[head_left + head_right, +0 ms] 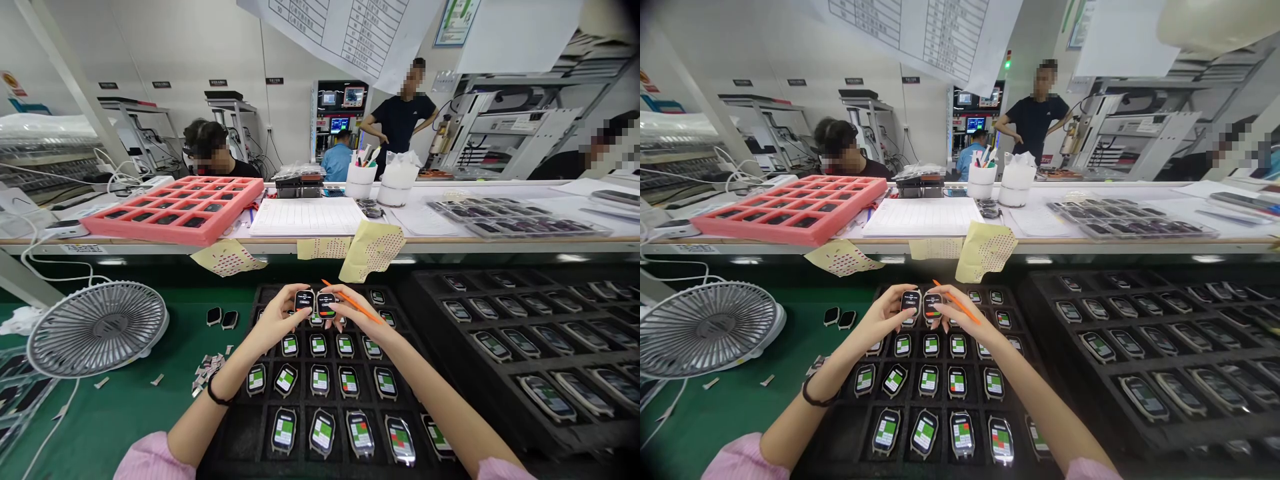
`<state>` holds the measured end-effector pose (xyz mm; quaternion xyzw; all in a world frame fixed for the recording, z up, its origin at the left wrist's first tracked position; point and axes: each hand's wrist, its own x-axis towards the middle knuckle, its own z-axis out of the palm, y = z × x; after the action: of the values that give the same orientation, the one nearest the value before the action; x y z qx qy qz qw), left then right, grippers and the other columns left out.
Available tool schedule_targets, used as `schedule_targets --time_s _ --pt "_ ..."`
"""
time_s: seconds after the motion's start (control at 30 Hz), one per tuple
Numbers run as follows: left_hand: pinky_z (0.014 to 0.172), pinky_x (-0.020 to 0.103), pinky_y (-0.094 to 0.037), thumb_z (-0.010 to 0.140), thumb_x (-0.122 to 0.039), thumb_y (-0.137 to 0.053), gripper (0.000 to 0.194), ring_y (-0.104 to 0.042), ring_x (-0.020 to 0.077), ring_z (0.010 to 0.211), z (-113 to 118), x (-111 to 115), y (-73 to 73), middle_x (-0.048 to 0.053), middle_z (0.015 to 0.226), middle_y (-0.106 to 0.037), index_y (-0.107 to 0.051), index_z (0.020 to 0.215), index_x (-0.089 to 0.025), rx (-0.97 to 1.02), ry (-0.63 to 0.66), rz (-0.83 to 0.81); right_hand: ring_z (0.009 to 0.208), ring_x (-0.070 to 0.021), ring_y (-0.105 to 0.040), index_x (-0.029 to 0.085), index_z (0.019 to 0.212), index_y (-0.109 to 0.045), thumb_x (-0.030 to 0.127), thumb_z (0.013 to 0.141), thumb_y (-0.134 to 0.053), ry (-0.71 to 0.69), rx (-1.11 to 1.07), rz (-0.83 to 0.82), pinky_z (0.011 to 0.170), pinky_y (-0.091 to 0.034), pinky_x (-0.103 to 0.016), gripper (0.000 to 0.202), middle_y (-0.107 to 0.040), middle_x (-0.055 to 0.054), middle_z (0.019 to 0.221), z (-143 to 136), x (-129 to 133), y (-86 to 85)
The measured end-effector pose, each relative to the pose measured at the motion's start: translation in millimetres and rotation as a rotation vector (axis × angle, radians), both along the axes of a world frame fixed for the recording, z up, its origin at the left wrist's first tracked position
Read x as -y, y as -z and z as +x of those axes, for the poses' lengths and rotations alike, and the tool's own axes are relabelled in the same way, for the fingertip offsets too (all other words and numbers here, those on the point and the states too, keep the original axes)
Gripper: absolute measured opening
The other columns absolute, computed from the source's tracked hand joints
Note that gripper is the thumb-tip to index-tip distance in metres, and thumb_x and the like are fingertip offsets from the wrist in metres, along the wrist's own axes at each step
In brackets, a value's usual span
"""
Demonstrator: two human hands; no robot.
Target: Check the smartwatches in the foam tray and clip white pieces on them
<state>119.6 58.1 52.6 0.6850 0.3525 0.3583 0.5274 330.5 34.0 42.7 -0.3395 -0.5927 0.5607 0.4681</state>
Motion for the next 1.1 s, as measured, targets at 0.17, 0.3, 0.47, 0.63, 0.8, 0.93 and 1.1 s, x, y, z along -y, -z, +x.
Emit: schedule_targets --time_s 0.17,0.3,0.47,0.63,0.8,0.93,1.1 --pt "0.046 0.016 -0.042 0.082 -0.037 -0.064 0.046 -0.06 0.0179 0.087 -0.2 -0.3 0.5 0.01 0.117 -0.059 -0.048 0.121 -0.021 -0.022 -0.002 0.024 0.069 -0.018 -0.068 0.023 0.112 -0.053 0.034 0.083 -0.065 -0.032 0.013 0.005 0.049 -0.048 -0.024 0.034 -0.064 -0.005 0.092 -0.1 -2.3 4.4" --pt "0.046 0.017 -0.043 0.084 -0.04 -0.06 0.045 -0.06 0.017 0.084 0.5 -1.3 2.3 0.01 0.114 -0.058 -0.047 0.123 -0.021 0.006 0.003 0.006 0.07 -0.0183 -0.068 0.023 0.114 -0.052 0.035 0.082 -0.067 -0.038 0.029 0.017 0.048 -0.049 -0.025 0.037 -0.064 -0.005 0.093 0.5 -4.7 8.0" --pt "0.046 0.018 -0.044 0.088 -0.043 -0.053 0.041 -0.058 0.0137 0.075 1.7 -2.6 3.0 0.008 0.109 -0.058 -0.05 0.121 -0.02 0.044 0.006 0.008 0.071 -0.0176 -0.068 0.022 0.115 -0.051 0.033 0.082 -0.067 -0.047 0.034 0.027 0.05 -0.05 -0.024 0.038 -0.064 -0.003 0.087 1.3 -4.4 6.8" --pt "0.046 0.019 -0.043 0.086 -0.042 -0.055 0.04 -0.057 0.012 0.07 2.0 -2.5 2.0 0.009 0.111 -0.058 -0.051 0.119 -0.019 0.037 -0.003 -0.001 0.071 -0.0179 -0.068 0.022 0.115 -0.051 0.032 0.084 -0.065 -0.052 0.05 0.034 0.052 -0.05 -0.025 0.036 -0.065 -0.002 0.082 0.7 -2.0 3.9" --pt "0.046 0.019 -0.044 0.086 -0.046 -0.054 0.04 -0.054 0.0115 0.068 3.3 -2.4 -0.2 0.008 0.111 -0.059 -0.054 0.116 -0.019 0.014 -0.025 0.009 0.06 -0.0162 -0.066 0.022 0.108 -0.056 0.035 0.084 -0.064 0.035 0.038 -0.001 0.048 -0.047 -0.025 0.028 -0.064 -0.002 0.08 -1.4 -1.2 2.6" --pt "0.046 0.019 -0.043 0.085 -0.05 -0.053 0.04 -0.049 0.0093 0.06 4.2 -2.1 -2.0 0.006 0.099 -0.062 -0.06 0.11 -0.019 0.009 -0.045 0.009 0.054 -0.0149 -0.063 0.022 0.103 -0.057 0.035 0.083 -0.066 0.074 0.043 -0.013 0.045 -0.044 -0.023 0.026 -0.061 0.001 0.071 -2.3 -2.3 4.8" --pt "0.044 0.02 -0.04 0.084 -0.051 -0.054 0.037 -0.05 0.0106 0.056 4.4 -2.8 -1.5 0.003 0.081 -0.062 -0.064 0.098 -0.018 -0.002 -0.079 0.002 0.052 -0.0146 -0.063 0.022 0.101 -0.059 0.039 0.088 -0.058 0.097 0.039 -0.028 0.044 -0.044 -0.023 0.022 -0.061 0.0 0.07 -2.6 -4.1 10.1"
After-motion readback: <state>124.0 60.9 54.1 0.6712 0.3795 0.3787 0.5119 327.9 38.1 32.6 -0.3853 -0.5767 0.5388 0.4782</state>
